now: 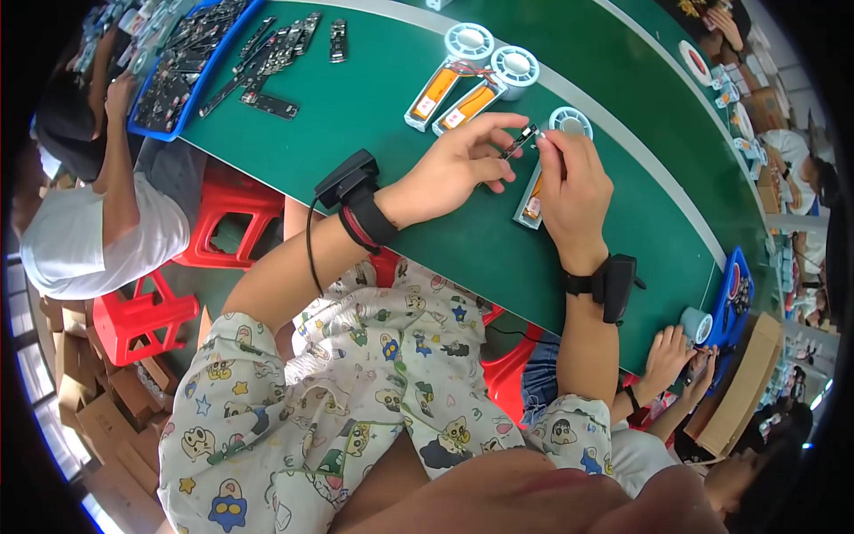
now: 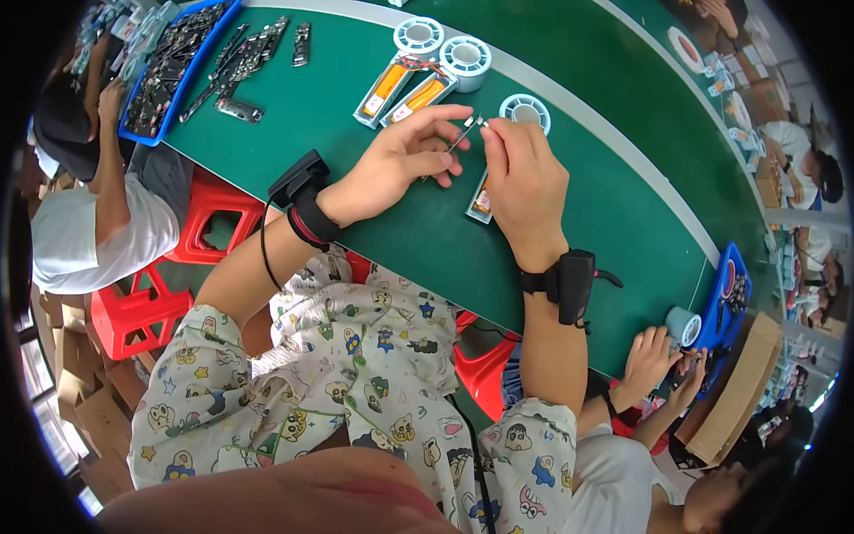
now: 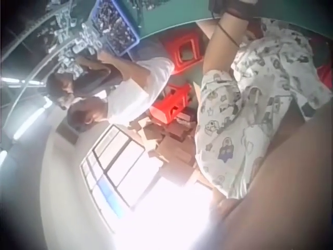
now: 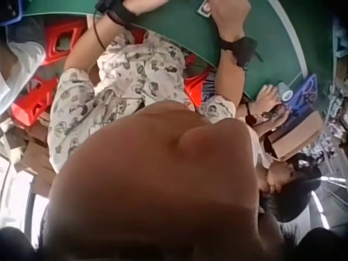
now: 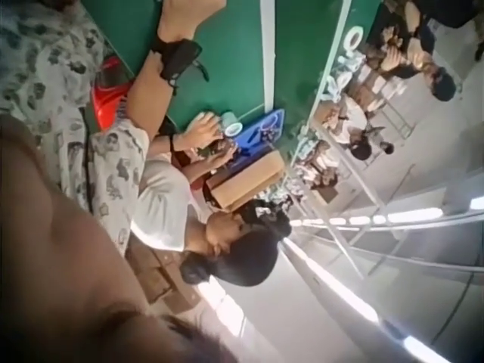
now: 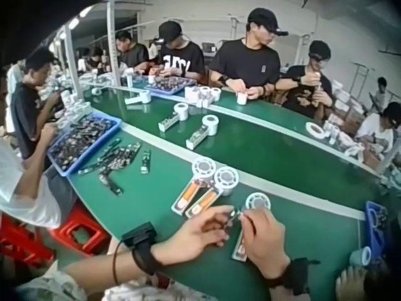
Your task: The person picks up a circuit board and a fan housing containing a battery, then connects the battery and motor wires to the board by hand. After pressing the board into the housing, they set the partially assembled fan on the table and reach for another board to repeat the process.
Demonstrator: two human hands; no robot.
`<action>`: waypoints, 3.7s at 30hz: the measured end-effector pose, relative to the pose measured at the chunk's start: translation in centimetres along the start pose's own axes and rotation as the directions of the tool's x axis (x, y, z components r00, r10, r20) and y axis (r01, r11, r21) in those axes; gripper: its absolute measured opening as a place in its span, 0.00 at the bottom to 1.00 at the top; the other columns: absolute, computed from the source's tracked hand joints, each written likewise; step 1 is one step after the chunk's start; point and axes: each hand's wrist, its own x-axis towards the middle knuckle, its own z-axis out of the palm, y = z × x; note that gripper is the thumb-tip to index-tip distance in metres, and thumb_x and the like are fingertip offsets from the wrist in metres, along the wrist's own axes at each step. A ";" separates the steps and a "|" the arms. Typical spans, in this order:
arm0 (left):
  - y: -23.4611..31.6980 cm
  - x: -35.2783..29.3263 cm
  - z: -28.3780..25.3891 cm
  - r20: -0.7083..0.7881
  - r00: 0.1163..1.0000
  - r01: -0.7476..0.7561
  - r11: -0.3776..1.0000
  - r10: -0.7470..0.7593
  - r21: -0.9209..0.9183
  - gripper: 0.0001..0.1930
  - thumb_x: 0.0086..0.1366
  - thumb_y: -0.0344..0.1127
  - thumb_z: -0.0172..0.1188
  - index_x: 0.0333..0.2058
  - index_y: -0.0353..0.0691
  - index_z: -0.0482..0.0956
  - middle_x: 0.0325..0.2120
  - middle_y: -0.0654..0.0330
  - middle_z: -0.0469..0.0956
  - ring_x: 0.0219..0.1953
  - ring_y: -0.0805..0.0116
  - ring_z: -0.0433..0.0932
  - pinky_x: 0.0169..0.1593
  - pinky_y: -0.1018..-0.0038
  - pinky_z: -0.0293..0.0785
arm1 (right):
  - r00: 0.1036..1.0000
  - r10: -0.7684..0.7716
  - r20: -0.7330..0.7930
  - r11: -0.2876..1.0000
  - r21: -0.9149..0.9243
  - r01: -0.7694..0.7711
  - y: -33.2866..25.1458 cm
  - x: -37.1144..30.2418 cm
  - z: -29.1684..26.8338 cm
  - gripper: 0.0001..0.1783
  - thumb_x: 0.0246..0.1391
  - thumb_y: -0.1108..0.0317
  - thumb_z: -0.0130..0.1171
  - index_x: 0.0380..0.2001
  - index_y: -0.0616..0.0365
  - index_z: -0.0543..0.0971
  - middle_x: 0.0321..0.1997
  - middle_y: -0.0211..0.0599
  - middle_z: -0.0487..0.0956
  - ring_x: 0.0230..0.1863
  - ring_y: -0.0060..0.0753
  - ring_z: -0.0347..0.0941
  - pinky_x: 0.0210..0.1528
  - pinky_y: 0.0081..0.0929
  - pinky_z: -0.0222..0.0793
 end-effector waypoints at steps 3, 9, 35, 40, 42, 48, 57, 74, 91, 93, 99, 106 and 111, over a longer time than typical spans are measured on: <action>0.1 -0.6 0.1 0.015 0.999 0.030 0.999 -0.030 0.021 0.30 0.67 0.19 0.52 0.67 0.40 0.65 0.49 0.56 0.72 0.44 0.71 0.78 0.46 0.72 0.79 | 1.000 -0.009 -0.004 1.000 -0.005 0.009 0.0 -0.3 0.1 0.05 0.60 0.74 0.65 0.39 0.60 0.81 0.34 0.39 0.80 0.28 0.36 0.77 0.29 0.29 0.72; -0.2 -0.5 -0.7 0.029 0.999 0.018 1.000 -0.018 0.021 0.31 0.68 0.19 0.51 0.69 0.40 0.64 0.50 0.56 0.72 0.43 0.72 0.77 0.46 0.72 0.80 | 1.000 -0.025 -0.007 1.000 0.002 0.025 0.1 -0.1 0.7 0.05 0.60 0.75 0.65 0.39 0.60 0.81 0.32 0.38 0.80 0.26 0.37 0.77 0.28 0.29 0.71; 4.9 0.2 -0.7 0.116 0.960 0.182 0.881 -0.255 0.437 0.31 0.67 0.23 0.54 0.69 0.44 0.64 0.45 0.59 0.71 0.32 0.76 0.76 0.31 0.79 0.72 | 0.988 -0.110 0.109 0.994 0.010 0.109 1.2 0.0 -0.3 0.10 0.52 0.74 0.71 0.38 0.60 0.82 0.28 0.37 0.80 0.26 0.40 0.78 0.27 0.32 0.73; 5.4 1.0 -1.5 0.179 0.926 0.216 0.855 -0.333 0.472 0.30 0.65 0.27 0.54 0.67 0.42 0.66 0.40 0.60 0.71 0.31 0.75 0.75 0.30 0.78 0.71 | 0.980 -0.148 0.131 0.988 -0.012 0.151 1.2 0.7 -0.6 0.13 0.49 0.72 0.73 0.39 0.59 0.84 0.28 0.37 0.80 0.26 0.39 0.78 0.27 0.32 0.72; 5.5 1.0 -1.8 0.210 0.919 0.199 0.851 -0.335 0.486 0.28 0.66 0.29 0.54 0.66 0.39 0.66 0.35 0.61 0.71 0.30 0.74 0.75 0.30 0.76 0.71 | 0.976 -0.149 0.157 0.988 -0.004 0.152 1.1 0.5 -1.0 0.14 0.49 0.72 0.74 0.40 0.58 0.84 0.28 0.37 0.81 0.26 0.38 0.78 0.27 0.32 0.72; 6.4 0.6 -1.8 0.220 0.874 0.296 0.832 -0.434 0.469 0.28 0.64 0.29 0.55 0.64 0.40 0.68 0.38 0.61 0.72 0.30 0.74 0.75 0.30 0.77 0.72 | 0.967 -0.198 0.159 0.980 0.034 0.195 1.8 0.6 -0.8 0.16 0.45 0.70 0.76 0.39 0.59 0.86 0.27 0.36 0.81 0.26 0.37 0.77 0.27 0.29 0.71; 4.1 0.4 -1.7 0.221 0.925 0.250 0.932 -0.310 0.263 0.29 0.65 0.27 0.55 0.65 0.36 0.66 0.36 0.59 0.74 0.31 0.72 0.76 0.33 0.75 0.74 | 0.988 0.015 0.150 0.994 0.105 -0.031 1.4 0.7 -1.4 0.14 0.49 0.75 0.74 0.41 0.61 0.85 0.28 0.31 0.81 0.28 0.24 0.78 0.31 0.23 0.72; -0.8 3.5 1.0 -0.074 0.994 0.101 0.968 -0.086 0.231 0.21 0.71 0.32 0.60 0.59 0.33 0.69 0.41 0.61 0.78 0.33 0.77 0.76 0.32 0.78 0.73 | 0.664 0.478 0.575 0.805 0.016 -0.594 -0.2 1.2 -4.6 0.07 0.55 0.73 0.69 0.34 0.61 0.80 0.26 0.24 0.79 0.27 0.12 0.71 0.28 0.15 0.65; -1.0 3.0 0.4 -0.059 0.998 0.051 0.925 -0.031 0.377 0.21 0.68 0.30 0.63 0.57 0.32 0.70 0.36 0.61 0.79 0.34 0.78 0.77 0.31 0.79 0.74 | 0.511 0.497 0.701 0.387 0.348 -0.854 1.7 1.9 -6.5 0.08 0.60 0.76 0.61 0.42 0.64 0.80 0.32 0.31 0.81 0.29 0.18 0.75 0.29 0.18 0.69; -1.2 3.1 0.3 -0.054 0.998 0.047 0.924 -0.028 0.379 0.21 0.68 0.30 0.64 0.57 0.32 0.70 0.36 0.61 0.79 0.34 0.78 0.77 0.33 0.80 0.75 | 0.525 0.494 0.694 0.182 0.507 -0.842 2.5 1.7 -6.7 0.11 0.60 0.77 0.61 0.46 0.66 0.80 0.32 0.33 0.81 0.29 0.20 0.76 0.30 0.19 0.70; -2.2 3.2 0.3 -0.103 0.994 -0.001 0.966 0.029 0.258 0.19 0.64 0.31 0.66 0.52 0.31 0.76 0.35 0.56 0.80 0.39 0.68 0.79 0.45 0.71 0.76 | 0.644 0.593 0.484 0.334 0.579 -0.743 2.7 1.5 -4.3 0.12 0.62 0.75 0.62 0.48 0.67 0.82 0.34 0.35 0.82 0.30 0.22 0.77 0.31 0.20 0.72; -2.6 3.0 0.4 -0.087 0.972 -0.179 0.930 0.217 0.321 0.18 0.67 0.32 0.65 0.53 0.30 0.76 0.42 0.54 0.77 0.44 0.64 0.79 0.49 0.69 0.76 | 0.761 0.576 0.298 0.643 0.410 -0.647 2.0 0.5 -2.3 0.08 0.62 0.74 0.64 0.43 0.66 0.84 0.35 0.32 0.81 0.30 0.22 0.77 0.30 0.21 0.73; -2.1 2.6 0.3 -0.044 0.956 -0.225 0.823 0.290 0.522 0.16 0.69 0.30 0.63 0.54 0.33 0.77 0.43 0.60 0.76 0.44 0.70 0.77 0.50 0.74 0.75 | 0.968 0.233 0.096 0.964 0.111 -0.243 1.8 -0.1 -1.4 0.06 0.62 0.74 0.64 0.41 0.64 0.84 0.32 0.34 0.80 0.28 0.25 0.77 0.29 0.23 0.72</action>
